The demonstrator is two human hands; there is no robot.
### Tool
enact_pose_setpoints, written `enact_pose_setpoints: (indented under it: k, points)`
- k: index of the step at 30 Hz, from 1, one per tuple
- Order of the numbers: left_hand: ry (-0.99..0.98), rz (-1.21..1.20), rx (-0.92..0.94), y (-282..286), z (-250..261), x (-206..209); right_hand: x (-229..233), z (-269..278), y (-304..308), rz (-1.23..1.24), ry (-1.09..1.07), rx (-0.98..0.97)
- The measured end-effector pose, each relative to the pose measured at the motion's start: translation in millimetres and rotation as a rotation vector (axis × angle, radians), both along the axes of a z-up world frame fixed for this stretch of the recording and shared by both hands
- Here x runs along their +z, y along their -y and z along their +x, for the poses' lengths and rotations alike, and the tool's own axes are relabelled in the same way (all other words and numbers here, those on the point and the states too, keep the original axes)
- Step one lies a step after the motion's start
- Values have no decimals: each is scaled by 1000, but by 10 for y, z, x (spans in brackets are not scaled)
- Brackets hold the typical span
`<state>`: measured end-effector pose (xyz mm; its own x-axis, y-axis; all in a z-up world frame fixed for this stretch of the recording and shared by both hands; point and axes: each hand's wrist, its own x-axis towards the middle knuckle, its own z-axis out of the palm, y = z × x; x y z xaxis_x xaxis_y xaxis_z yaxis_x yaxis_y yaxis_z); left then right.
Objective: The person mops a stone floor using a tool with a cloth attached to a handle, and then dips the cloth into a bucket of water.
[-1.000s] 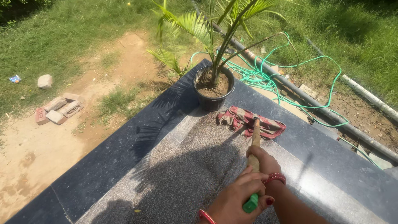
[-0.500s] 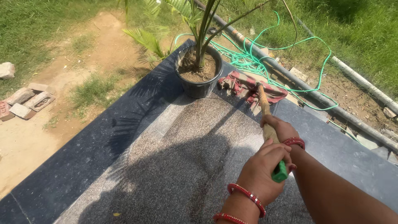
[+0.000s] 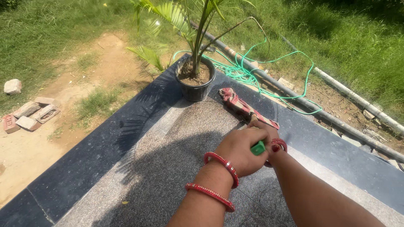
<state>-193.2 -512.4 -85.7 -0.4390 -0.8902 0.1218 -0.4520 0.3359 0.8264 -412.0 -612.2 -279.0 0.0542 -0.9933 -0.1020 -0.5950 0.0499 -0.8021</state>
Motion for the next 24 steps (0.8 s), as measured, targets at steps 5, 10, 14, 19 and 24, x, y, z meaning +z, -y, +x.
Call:
enact_pose_setpoints:
  k: [5, 10, 14, 19, 24]
  points:
    - [5, -5, 5, -269, 115, 349, -128, 208, -248, 23, 312, -75]
    - [186, 121, 53, -286, 237, 898, 477, 574, -564, -29, -12, -49]
    - [139, 128, 46, -352, 331, 1022, 1024, 931, -897, -79, -230, -39]
    - [81, 97, 61, -708, 435, 735, 1302, 1105, -1338, 232, -364, -107]
    - [-29, 120, 116, -1007, 164, 411, 1011, 662, -1219, 325, -368, -102]
